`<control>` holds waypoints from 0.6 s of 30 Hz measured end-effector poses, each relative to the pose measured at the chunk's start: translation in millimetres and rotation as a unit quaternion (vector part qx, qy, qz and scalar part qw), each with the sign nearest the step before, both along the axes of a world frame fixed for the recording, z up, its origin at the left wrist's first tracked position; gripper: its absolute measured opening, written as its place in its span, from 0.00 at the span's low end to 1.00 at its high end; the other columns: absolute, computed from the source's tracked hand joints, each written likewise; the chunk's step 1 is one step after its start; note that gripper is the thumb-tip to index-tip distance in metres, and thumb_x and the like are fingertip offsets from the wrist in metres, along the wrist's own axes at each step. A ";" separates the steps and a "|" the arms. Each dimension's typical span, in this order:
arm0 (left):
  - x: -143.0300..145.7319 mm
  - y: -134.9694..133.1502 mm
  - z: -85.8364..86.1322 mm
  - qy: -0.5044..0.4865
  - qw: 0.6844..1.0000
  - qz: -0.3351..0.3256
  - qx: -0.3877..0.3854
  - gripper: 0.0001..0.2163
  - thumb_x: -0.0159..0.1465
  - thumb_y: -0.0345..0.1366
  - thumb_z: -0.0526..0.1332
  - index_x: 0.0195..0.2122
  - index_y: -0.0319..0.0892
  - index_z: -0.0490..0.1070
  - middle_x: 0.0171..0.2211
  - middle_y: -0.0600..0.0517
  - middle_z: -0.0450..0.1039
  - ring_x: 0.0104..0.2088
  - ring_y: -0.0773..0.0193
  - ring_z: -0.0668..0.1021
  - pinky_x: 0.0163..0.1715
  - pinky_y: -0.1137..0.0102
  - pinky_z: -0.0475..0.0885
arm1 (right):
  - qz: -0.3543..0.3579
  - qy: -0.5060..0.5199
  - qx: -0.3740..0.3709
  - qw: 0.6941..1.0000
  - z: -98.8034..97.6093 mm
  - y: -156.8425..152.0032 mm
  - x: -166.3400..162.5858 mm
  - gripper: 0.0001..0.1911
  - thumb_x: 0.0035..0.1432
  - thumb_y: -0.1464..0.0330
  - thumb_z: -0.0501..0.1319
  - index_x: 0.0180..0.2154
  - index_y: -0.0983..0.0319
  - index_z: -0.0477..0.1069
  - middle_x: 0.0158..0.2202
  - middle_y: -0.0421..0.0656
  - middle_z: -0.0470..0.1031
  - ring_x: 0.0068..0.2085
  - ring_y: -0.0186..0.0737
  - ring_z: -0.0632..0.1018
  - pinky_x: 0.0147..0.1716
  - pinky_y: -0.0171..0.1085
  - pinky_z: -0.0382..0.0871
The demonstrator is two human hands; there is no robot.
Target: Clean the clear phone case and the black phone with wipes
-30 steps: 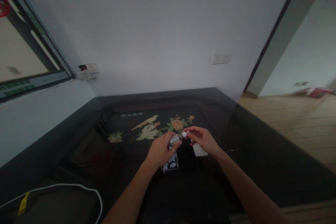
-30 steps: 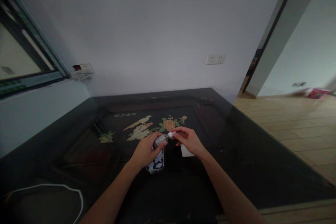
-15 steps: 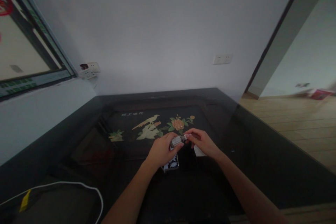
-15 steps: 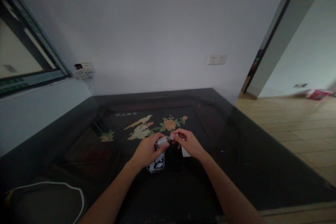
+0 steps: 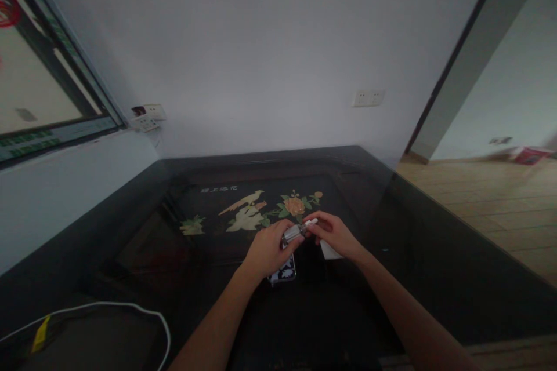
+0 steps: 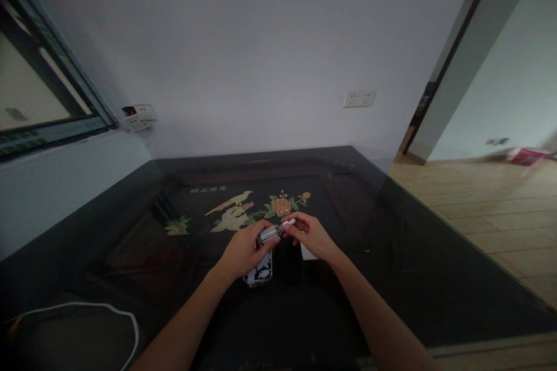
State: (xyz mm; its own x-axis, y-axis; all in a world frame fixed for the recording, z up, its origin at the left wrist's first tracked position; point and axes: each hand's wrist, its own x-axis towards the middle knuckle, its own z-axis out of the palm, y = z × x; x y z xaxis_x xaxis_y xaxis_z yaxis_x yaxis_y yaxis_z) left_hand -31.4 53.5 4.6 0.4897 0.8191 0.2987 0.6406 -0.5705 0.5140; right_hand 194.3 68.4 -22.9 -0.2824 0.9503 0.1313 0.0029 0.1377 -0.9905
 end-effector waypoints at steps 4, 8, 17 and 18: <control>-0.2 -0.1 0.0 -0.001 1.000 0.003 0.003 0.11 0.71 0.46 0.58 0.47 0.47 0.71 0.41 0.52 0.78 0.39 0.59 0.80 0.40 0.69 0.70 | 0.008 -0.016 0.003 1.000 2.4 -0.5 1.6 0.20 0.60 0.53 0.67 0.45 0.61 0.76 0.34 0.42 0.79 0.36 0.40 0.80 0.30 0.35 0.73; 0.4 0.5 -1.0 -0.004 1.000 -0.003 0.011 0.11 0.70 0.46 0.59 0.47 0.47 0.71 0.42 0.51 0.77 0.40 0.59 0.79 0.41 0.68 0.71 | -0.001 -0.052 0.002 0.999 5.7 -2.2 2.8 0.21 0.60 0.51 0.66 0.42 0.62 0.76 0.33 0.43 0.80 0.35 0.40 0.80 0.30 0.35 0.72; 2.0 -2.9 -1.8 0.010 0.999 -0.037 0.035 0.15 0.68 0.47 0.62 0.53 0.49 0.70 0.47 0.51 0.74 0.43 0.60 0.79 0.45 0.67 0.73 | -0.037 -0.176 0.008 0.984 1.2 -5.5 1.8 0.34 0.66 0.42 0.52 0.20 0.61 0.68 0.13 0.36 0.63 0.16 0.32 0.65 0.20 0.33 0.57; 2.4 -3.6 -1.6 0.010 0.999 -0.041 0.034 0.15 0.68 0.47 0.62 0.53 0.49 0.70 0.48 0.51 0.75 0.44 0.59 0.79 0.46 0.67 0.73 | -0.043 -0.184 0.005 0.982 0.3 -6.3 1.7 0.37 0.67 0.41 0.49 0.18 0.61 0.67 0.12 0.36 0.61 0.15 0.32 0.64 0.19 0.33 0.56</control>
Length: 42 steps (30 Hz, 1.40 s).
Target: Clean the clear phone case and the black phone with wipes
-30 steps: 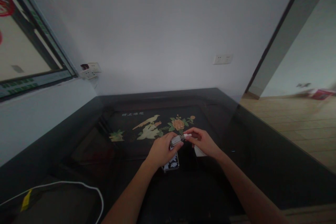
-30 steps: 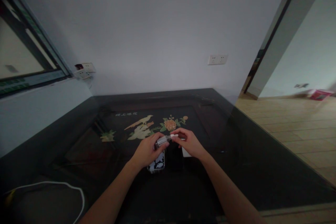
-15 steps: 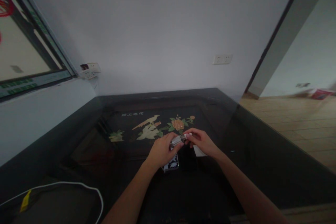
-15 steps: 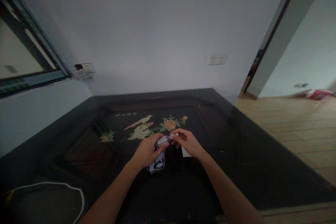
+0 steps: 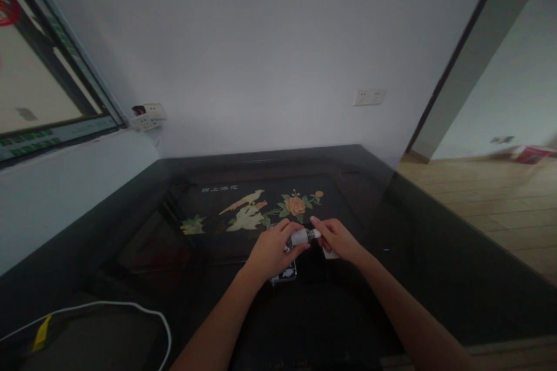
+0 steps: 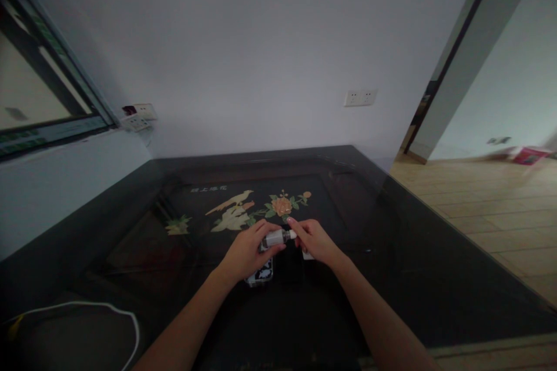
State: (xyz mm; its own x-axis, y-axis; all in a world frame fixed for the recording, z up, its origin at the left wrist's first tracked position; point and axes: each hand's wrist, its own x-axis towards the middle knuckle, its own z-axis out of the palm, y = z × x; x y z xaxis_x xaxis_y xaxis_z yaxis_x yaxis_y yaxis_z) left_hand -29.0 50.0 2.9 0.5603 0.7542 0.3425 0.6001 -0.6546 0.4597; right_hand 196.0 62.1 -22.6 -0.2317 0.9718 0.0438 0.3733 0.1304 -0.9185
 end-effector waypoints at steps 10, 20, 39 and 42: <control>1.3 1.0 -0.9 -0.029 0.999 0.009 -0.013 0.12 0.69 0.45 0.61 0.50 0.48 0.69 0.47 0.51 0.76 0.45 0.58 0.79 0.45 0.66 0.73 | 0.062 0.094 0.036 0.993 6.2 -8.6 -3.8 0.26 0.71 0.48 0.49 0.53 0.60 0.70 0.27 0.38 0.72 0.24 0.34 0.73 0.22 0.32 0.63; 0.5 2.8 -4.9 -0.039 0.999 0.035 -0.012 0.12 0.69 0.44 0.60 0.51 0.48 0.68 0.46 0.50 0.76 0.44 0.58 0.79 0.43 0.67 0.73 | 0.044 0.087 0.035 0.995 9.2 -5.6 -3.4 0.19 0.66 0.50 0.60 0.40 0.60 0.70 0.30 0.40 0.76 0.29 0.38 0.80 0.23 0.32 0.69; 0.7 2.5 -6.1 -0.038 0.998 0.041 -0.035 0.12 0.70 0.45 0.59 0.51 0.47 0.67 0.43 0.51 0.77 0.42 0.59 0.79 0.42 0.67 0.72 | 0.024 0.075 0.043 0.996 10.1 -6.7 -4.3 0.18 0.64 0.51 0.62 0.41 0.60 0.71 0.32 0.42 0.77 0.33 0.40 0.80 0.26 0.33 0.72; 1.7 0.4 -3.6 -0.029 0.999 0.018 -0.037 0.12 0.69 0.45 0.60 0.51 0.48 0.68 0.45 0.51 0.77 0.44 0.58 0.79 0.44 0.67 0.72 | 0.019 0.024 0.039 0.999 7.3 -4.2 -1.9 0.25 0.67 0.48 0.57 0.29 0.61 0.69 0.23 0.39 0.73 0.25 0.36 0.75 0.25 0.33 0.68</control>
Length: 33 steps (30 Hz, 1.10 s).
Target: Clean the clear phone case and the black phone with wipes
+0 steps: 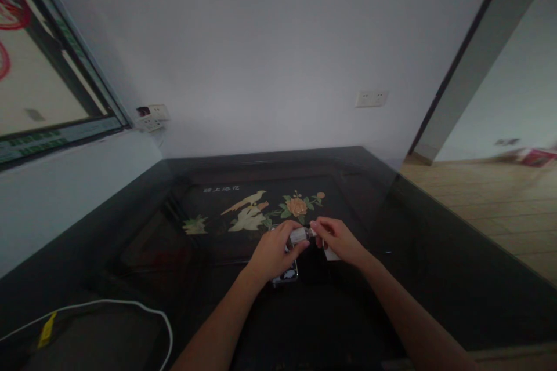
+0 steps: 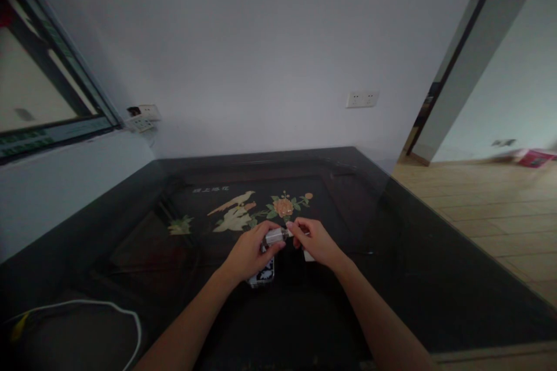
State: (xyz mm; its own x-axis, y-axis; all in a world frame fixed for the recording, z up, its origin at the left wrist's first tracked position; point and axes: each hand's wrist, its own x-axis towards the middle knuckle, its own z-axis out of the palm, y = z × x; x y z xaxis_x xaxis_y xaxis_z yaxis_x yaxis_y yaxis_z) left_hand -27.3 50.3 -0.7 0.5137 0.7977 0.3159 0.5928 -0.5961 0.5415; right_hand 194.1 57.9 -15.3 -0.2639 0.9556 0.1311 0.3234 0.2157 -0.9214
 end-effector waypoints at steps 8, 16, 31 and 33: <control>0.7 1.2 -0.6 0.004 1.000 0.023 -0.001 0.12 0.70 0.45 0.59 0.51 0.48 0.68 0.43 0.52 0.77 0.42 0.58 0.80 0.42 0.67 0.72 | 0.006 0.053 0.013 0.999 0.4 -0.3 -0.9 0.21 0.66 0.50 0.58 0.48 0.59 0.72 0.34 0.43 0.77 0.33 0.40 0.80 0.26 0.33 0.72; -0.5 1.3 -0.9 -0.005 1.000 0.025 -0.004 0.11 0.71 0.45 0.58 0.50 0.48 0.68 0.42 0.52 0.78 0.40 0.59 0.80 0.40 0.68 0.72 | 0.005 0.024 0.006 1.000 3.1 0.1 0.3 0.18 0.63 0.51 0.63 0.40 0.59 0.73 0.30 0.40 0.76 0.29 0.38 0.77 0.27 0.34 0.72; 0.4 2.0 -2.5 0.018 1.000 -0.011 -0.003 0.12 0.70 0.43 0.59 0.52 0.48 0.70 0.48 0.51 0.76 0.46 0.58 0.80 0.47 0.66 0.73 | 0.019 -0.003 0.030 0.999 0.0 -1.2 -2.7 0.17 0.65 0.53 0.61 0.46 0.58 0.75 0.32 0.42 0.77 0.32 0.40 0.79 0.27 0.34 0.72; 0.7 1.9 -1.4 0.022 1.000 -0.002 0.005 0.11 0.69 0.44 0.60 0.51 0.49 0.70 0.47 0.52 0.76 0.45 0.59 0.80 0.46 0.66 0.73 | 0.018 -0.001 0.035 0.999 1.2 -1.3 -2.4 0.16 0.66 0.53 0.61 0.44 0.58 0.74 0.32 0.41 0.77 0.31 0.39 0.78 0.28 0.34 0.72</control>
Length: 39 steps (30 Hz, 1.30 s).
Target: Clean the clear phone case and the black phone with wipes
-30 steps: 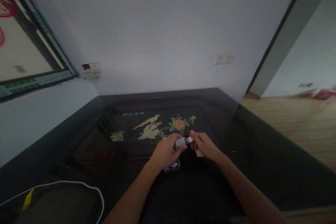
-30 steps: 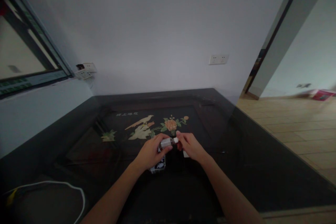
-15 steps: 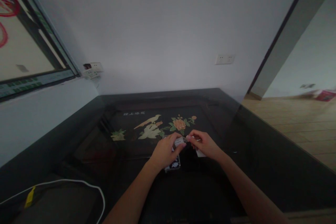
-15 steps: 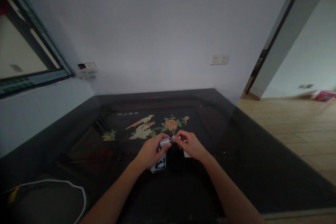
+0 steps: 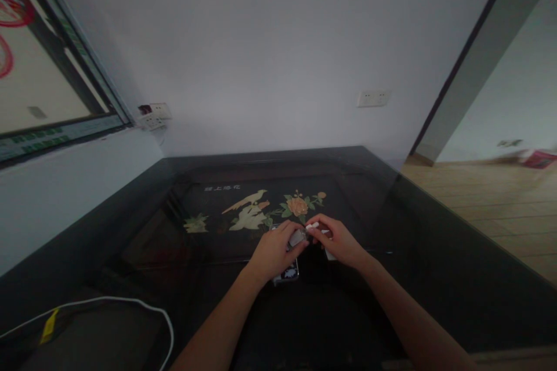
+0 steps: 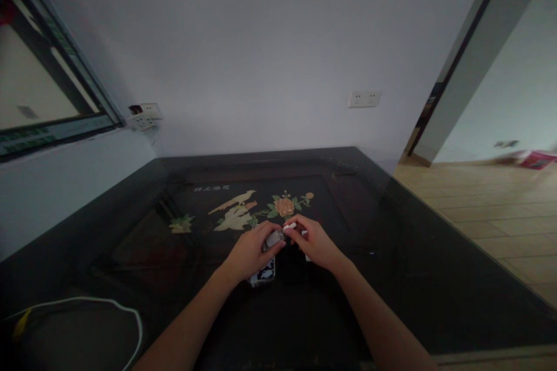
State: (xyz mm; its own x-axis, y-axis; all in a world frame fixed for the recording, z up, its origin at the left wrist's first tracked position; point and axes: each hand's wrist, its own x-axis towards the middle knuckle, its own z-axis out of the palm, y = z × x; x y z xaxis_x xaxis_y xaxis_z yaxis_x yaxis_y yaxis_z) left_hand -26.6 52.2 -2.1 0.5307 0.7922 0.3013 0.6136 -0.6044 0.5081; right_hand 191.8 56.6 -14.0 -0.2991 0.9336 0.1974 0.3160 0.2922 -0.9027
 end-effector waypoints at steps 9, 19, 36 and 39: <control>1.7 1.4 -0.9 -0.019 0.999 0.017 0.037 0.12 0.68 0.45 0.63 0.50 0.48 0.71 0.45 0.51 0.77 0.45 0.57 0.78 0.47 0.63 0.71 | 0.005 0.037 -0.007 0.999 -1.0 0.6 -0.5 0.17 0.65 0.52 0.61 0.45 0.59 0.72 0.34 0.41 0.76 0.29 0.36 0.76 0.27 0.33 0.70; -28.5 32.2 -15.1 -0.134 0.959 0.243 0.059 0.12 0.68 0.41 0.61 0.50 0.44 0.69 0.43 0.47 0.76 0.46 0.53 0.77 0.48 0.59 0.71 | -0.053 0.069 0.004 0.996 -6.3 9.9 8.7 0.21 0.70 0.51 0.52 0.52 0.59 0.67 0.34 0.42 0.73 0.31 0.38 0.77 0.23 0.33 0.69; -51.2 55.7 -42.3 -0.071 0.929 0.363 0.024 0.08 0.68 0.36 0.60 0.45 0.39 0.65 0.45 0.42 0.73 0.49 0.53 0.77 0.51 0.60 0.72 | -0.215 -0.098 0.036 0.971 -35.3 27.5 24.3 0.11 0.60 0.61 0.60 0.43 0.58 0.73 0.34 0.42 0.78 0.36 0.43 0.79 0.40 0.40 0.72; -50.1 54.5 -42.4 -0.051 0.929 0.367 0.011 0.08 0.68 0.35 0.60 0.45 0.39 0.65 0.45 0.42 0.72 0.48 0.53 0.77 0.50 0.60 0.72 | -0.215 -0.104 0.027 0.971 -40.0 28.1 25.4 0.16 0.56 0.65 0.63 0.47 0.59 0.70 0.32 0.40 0.77 0.34 0.42 0.79 0.38 0.39 0.72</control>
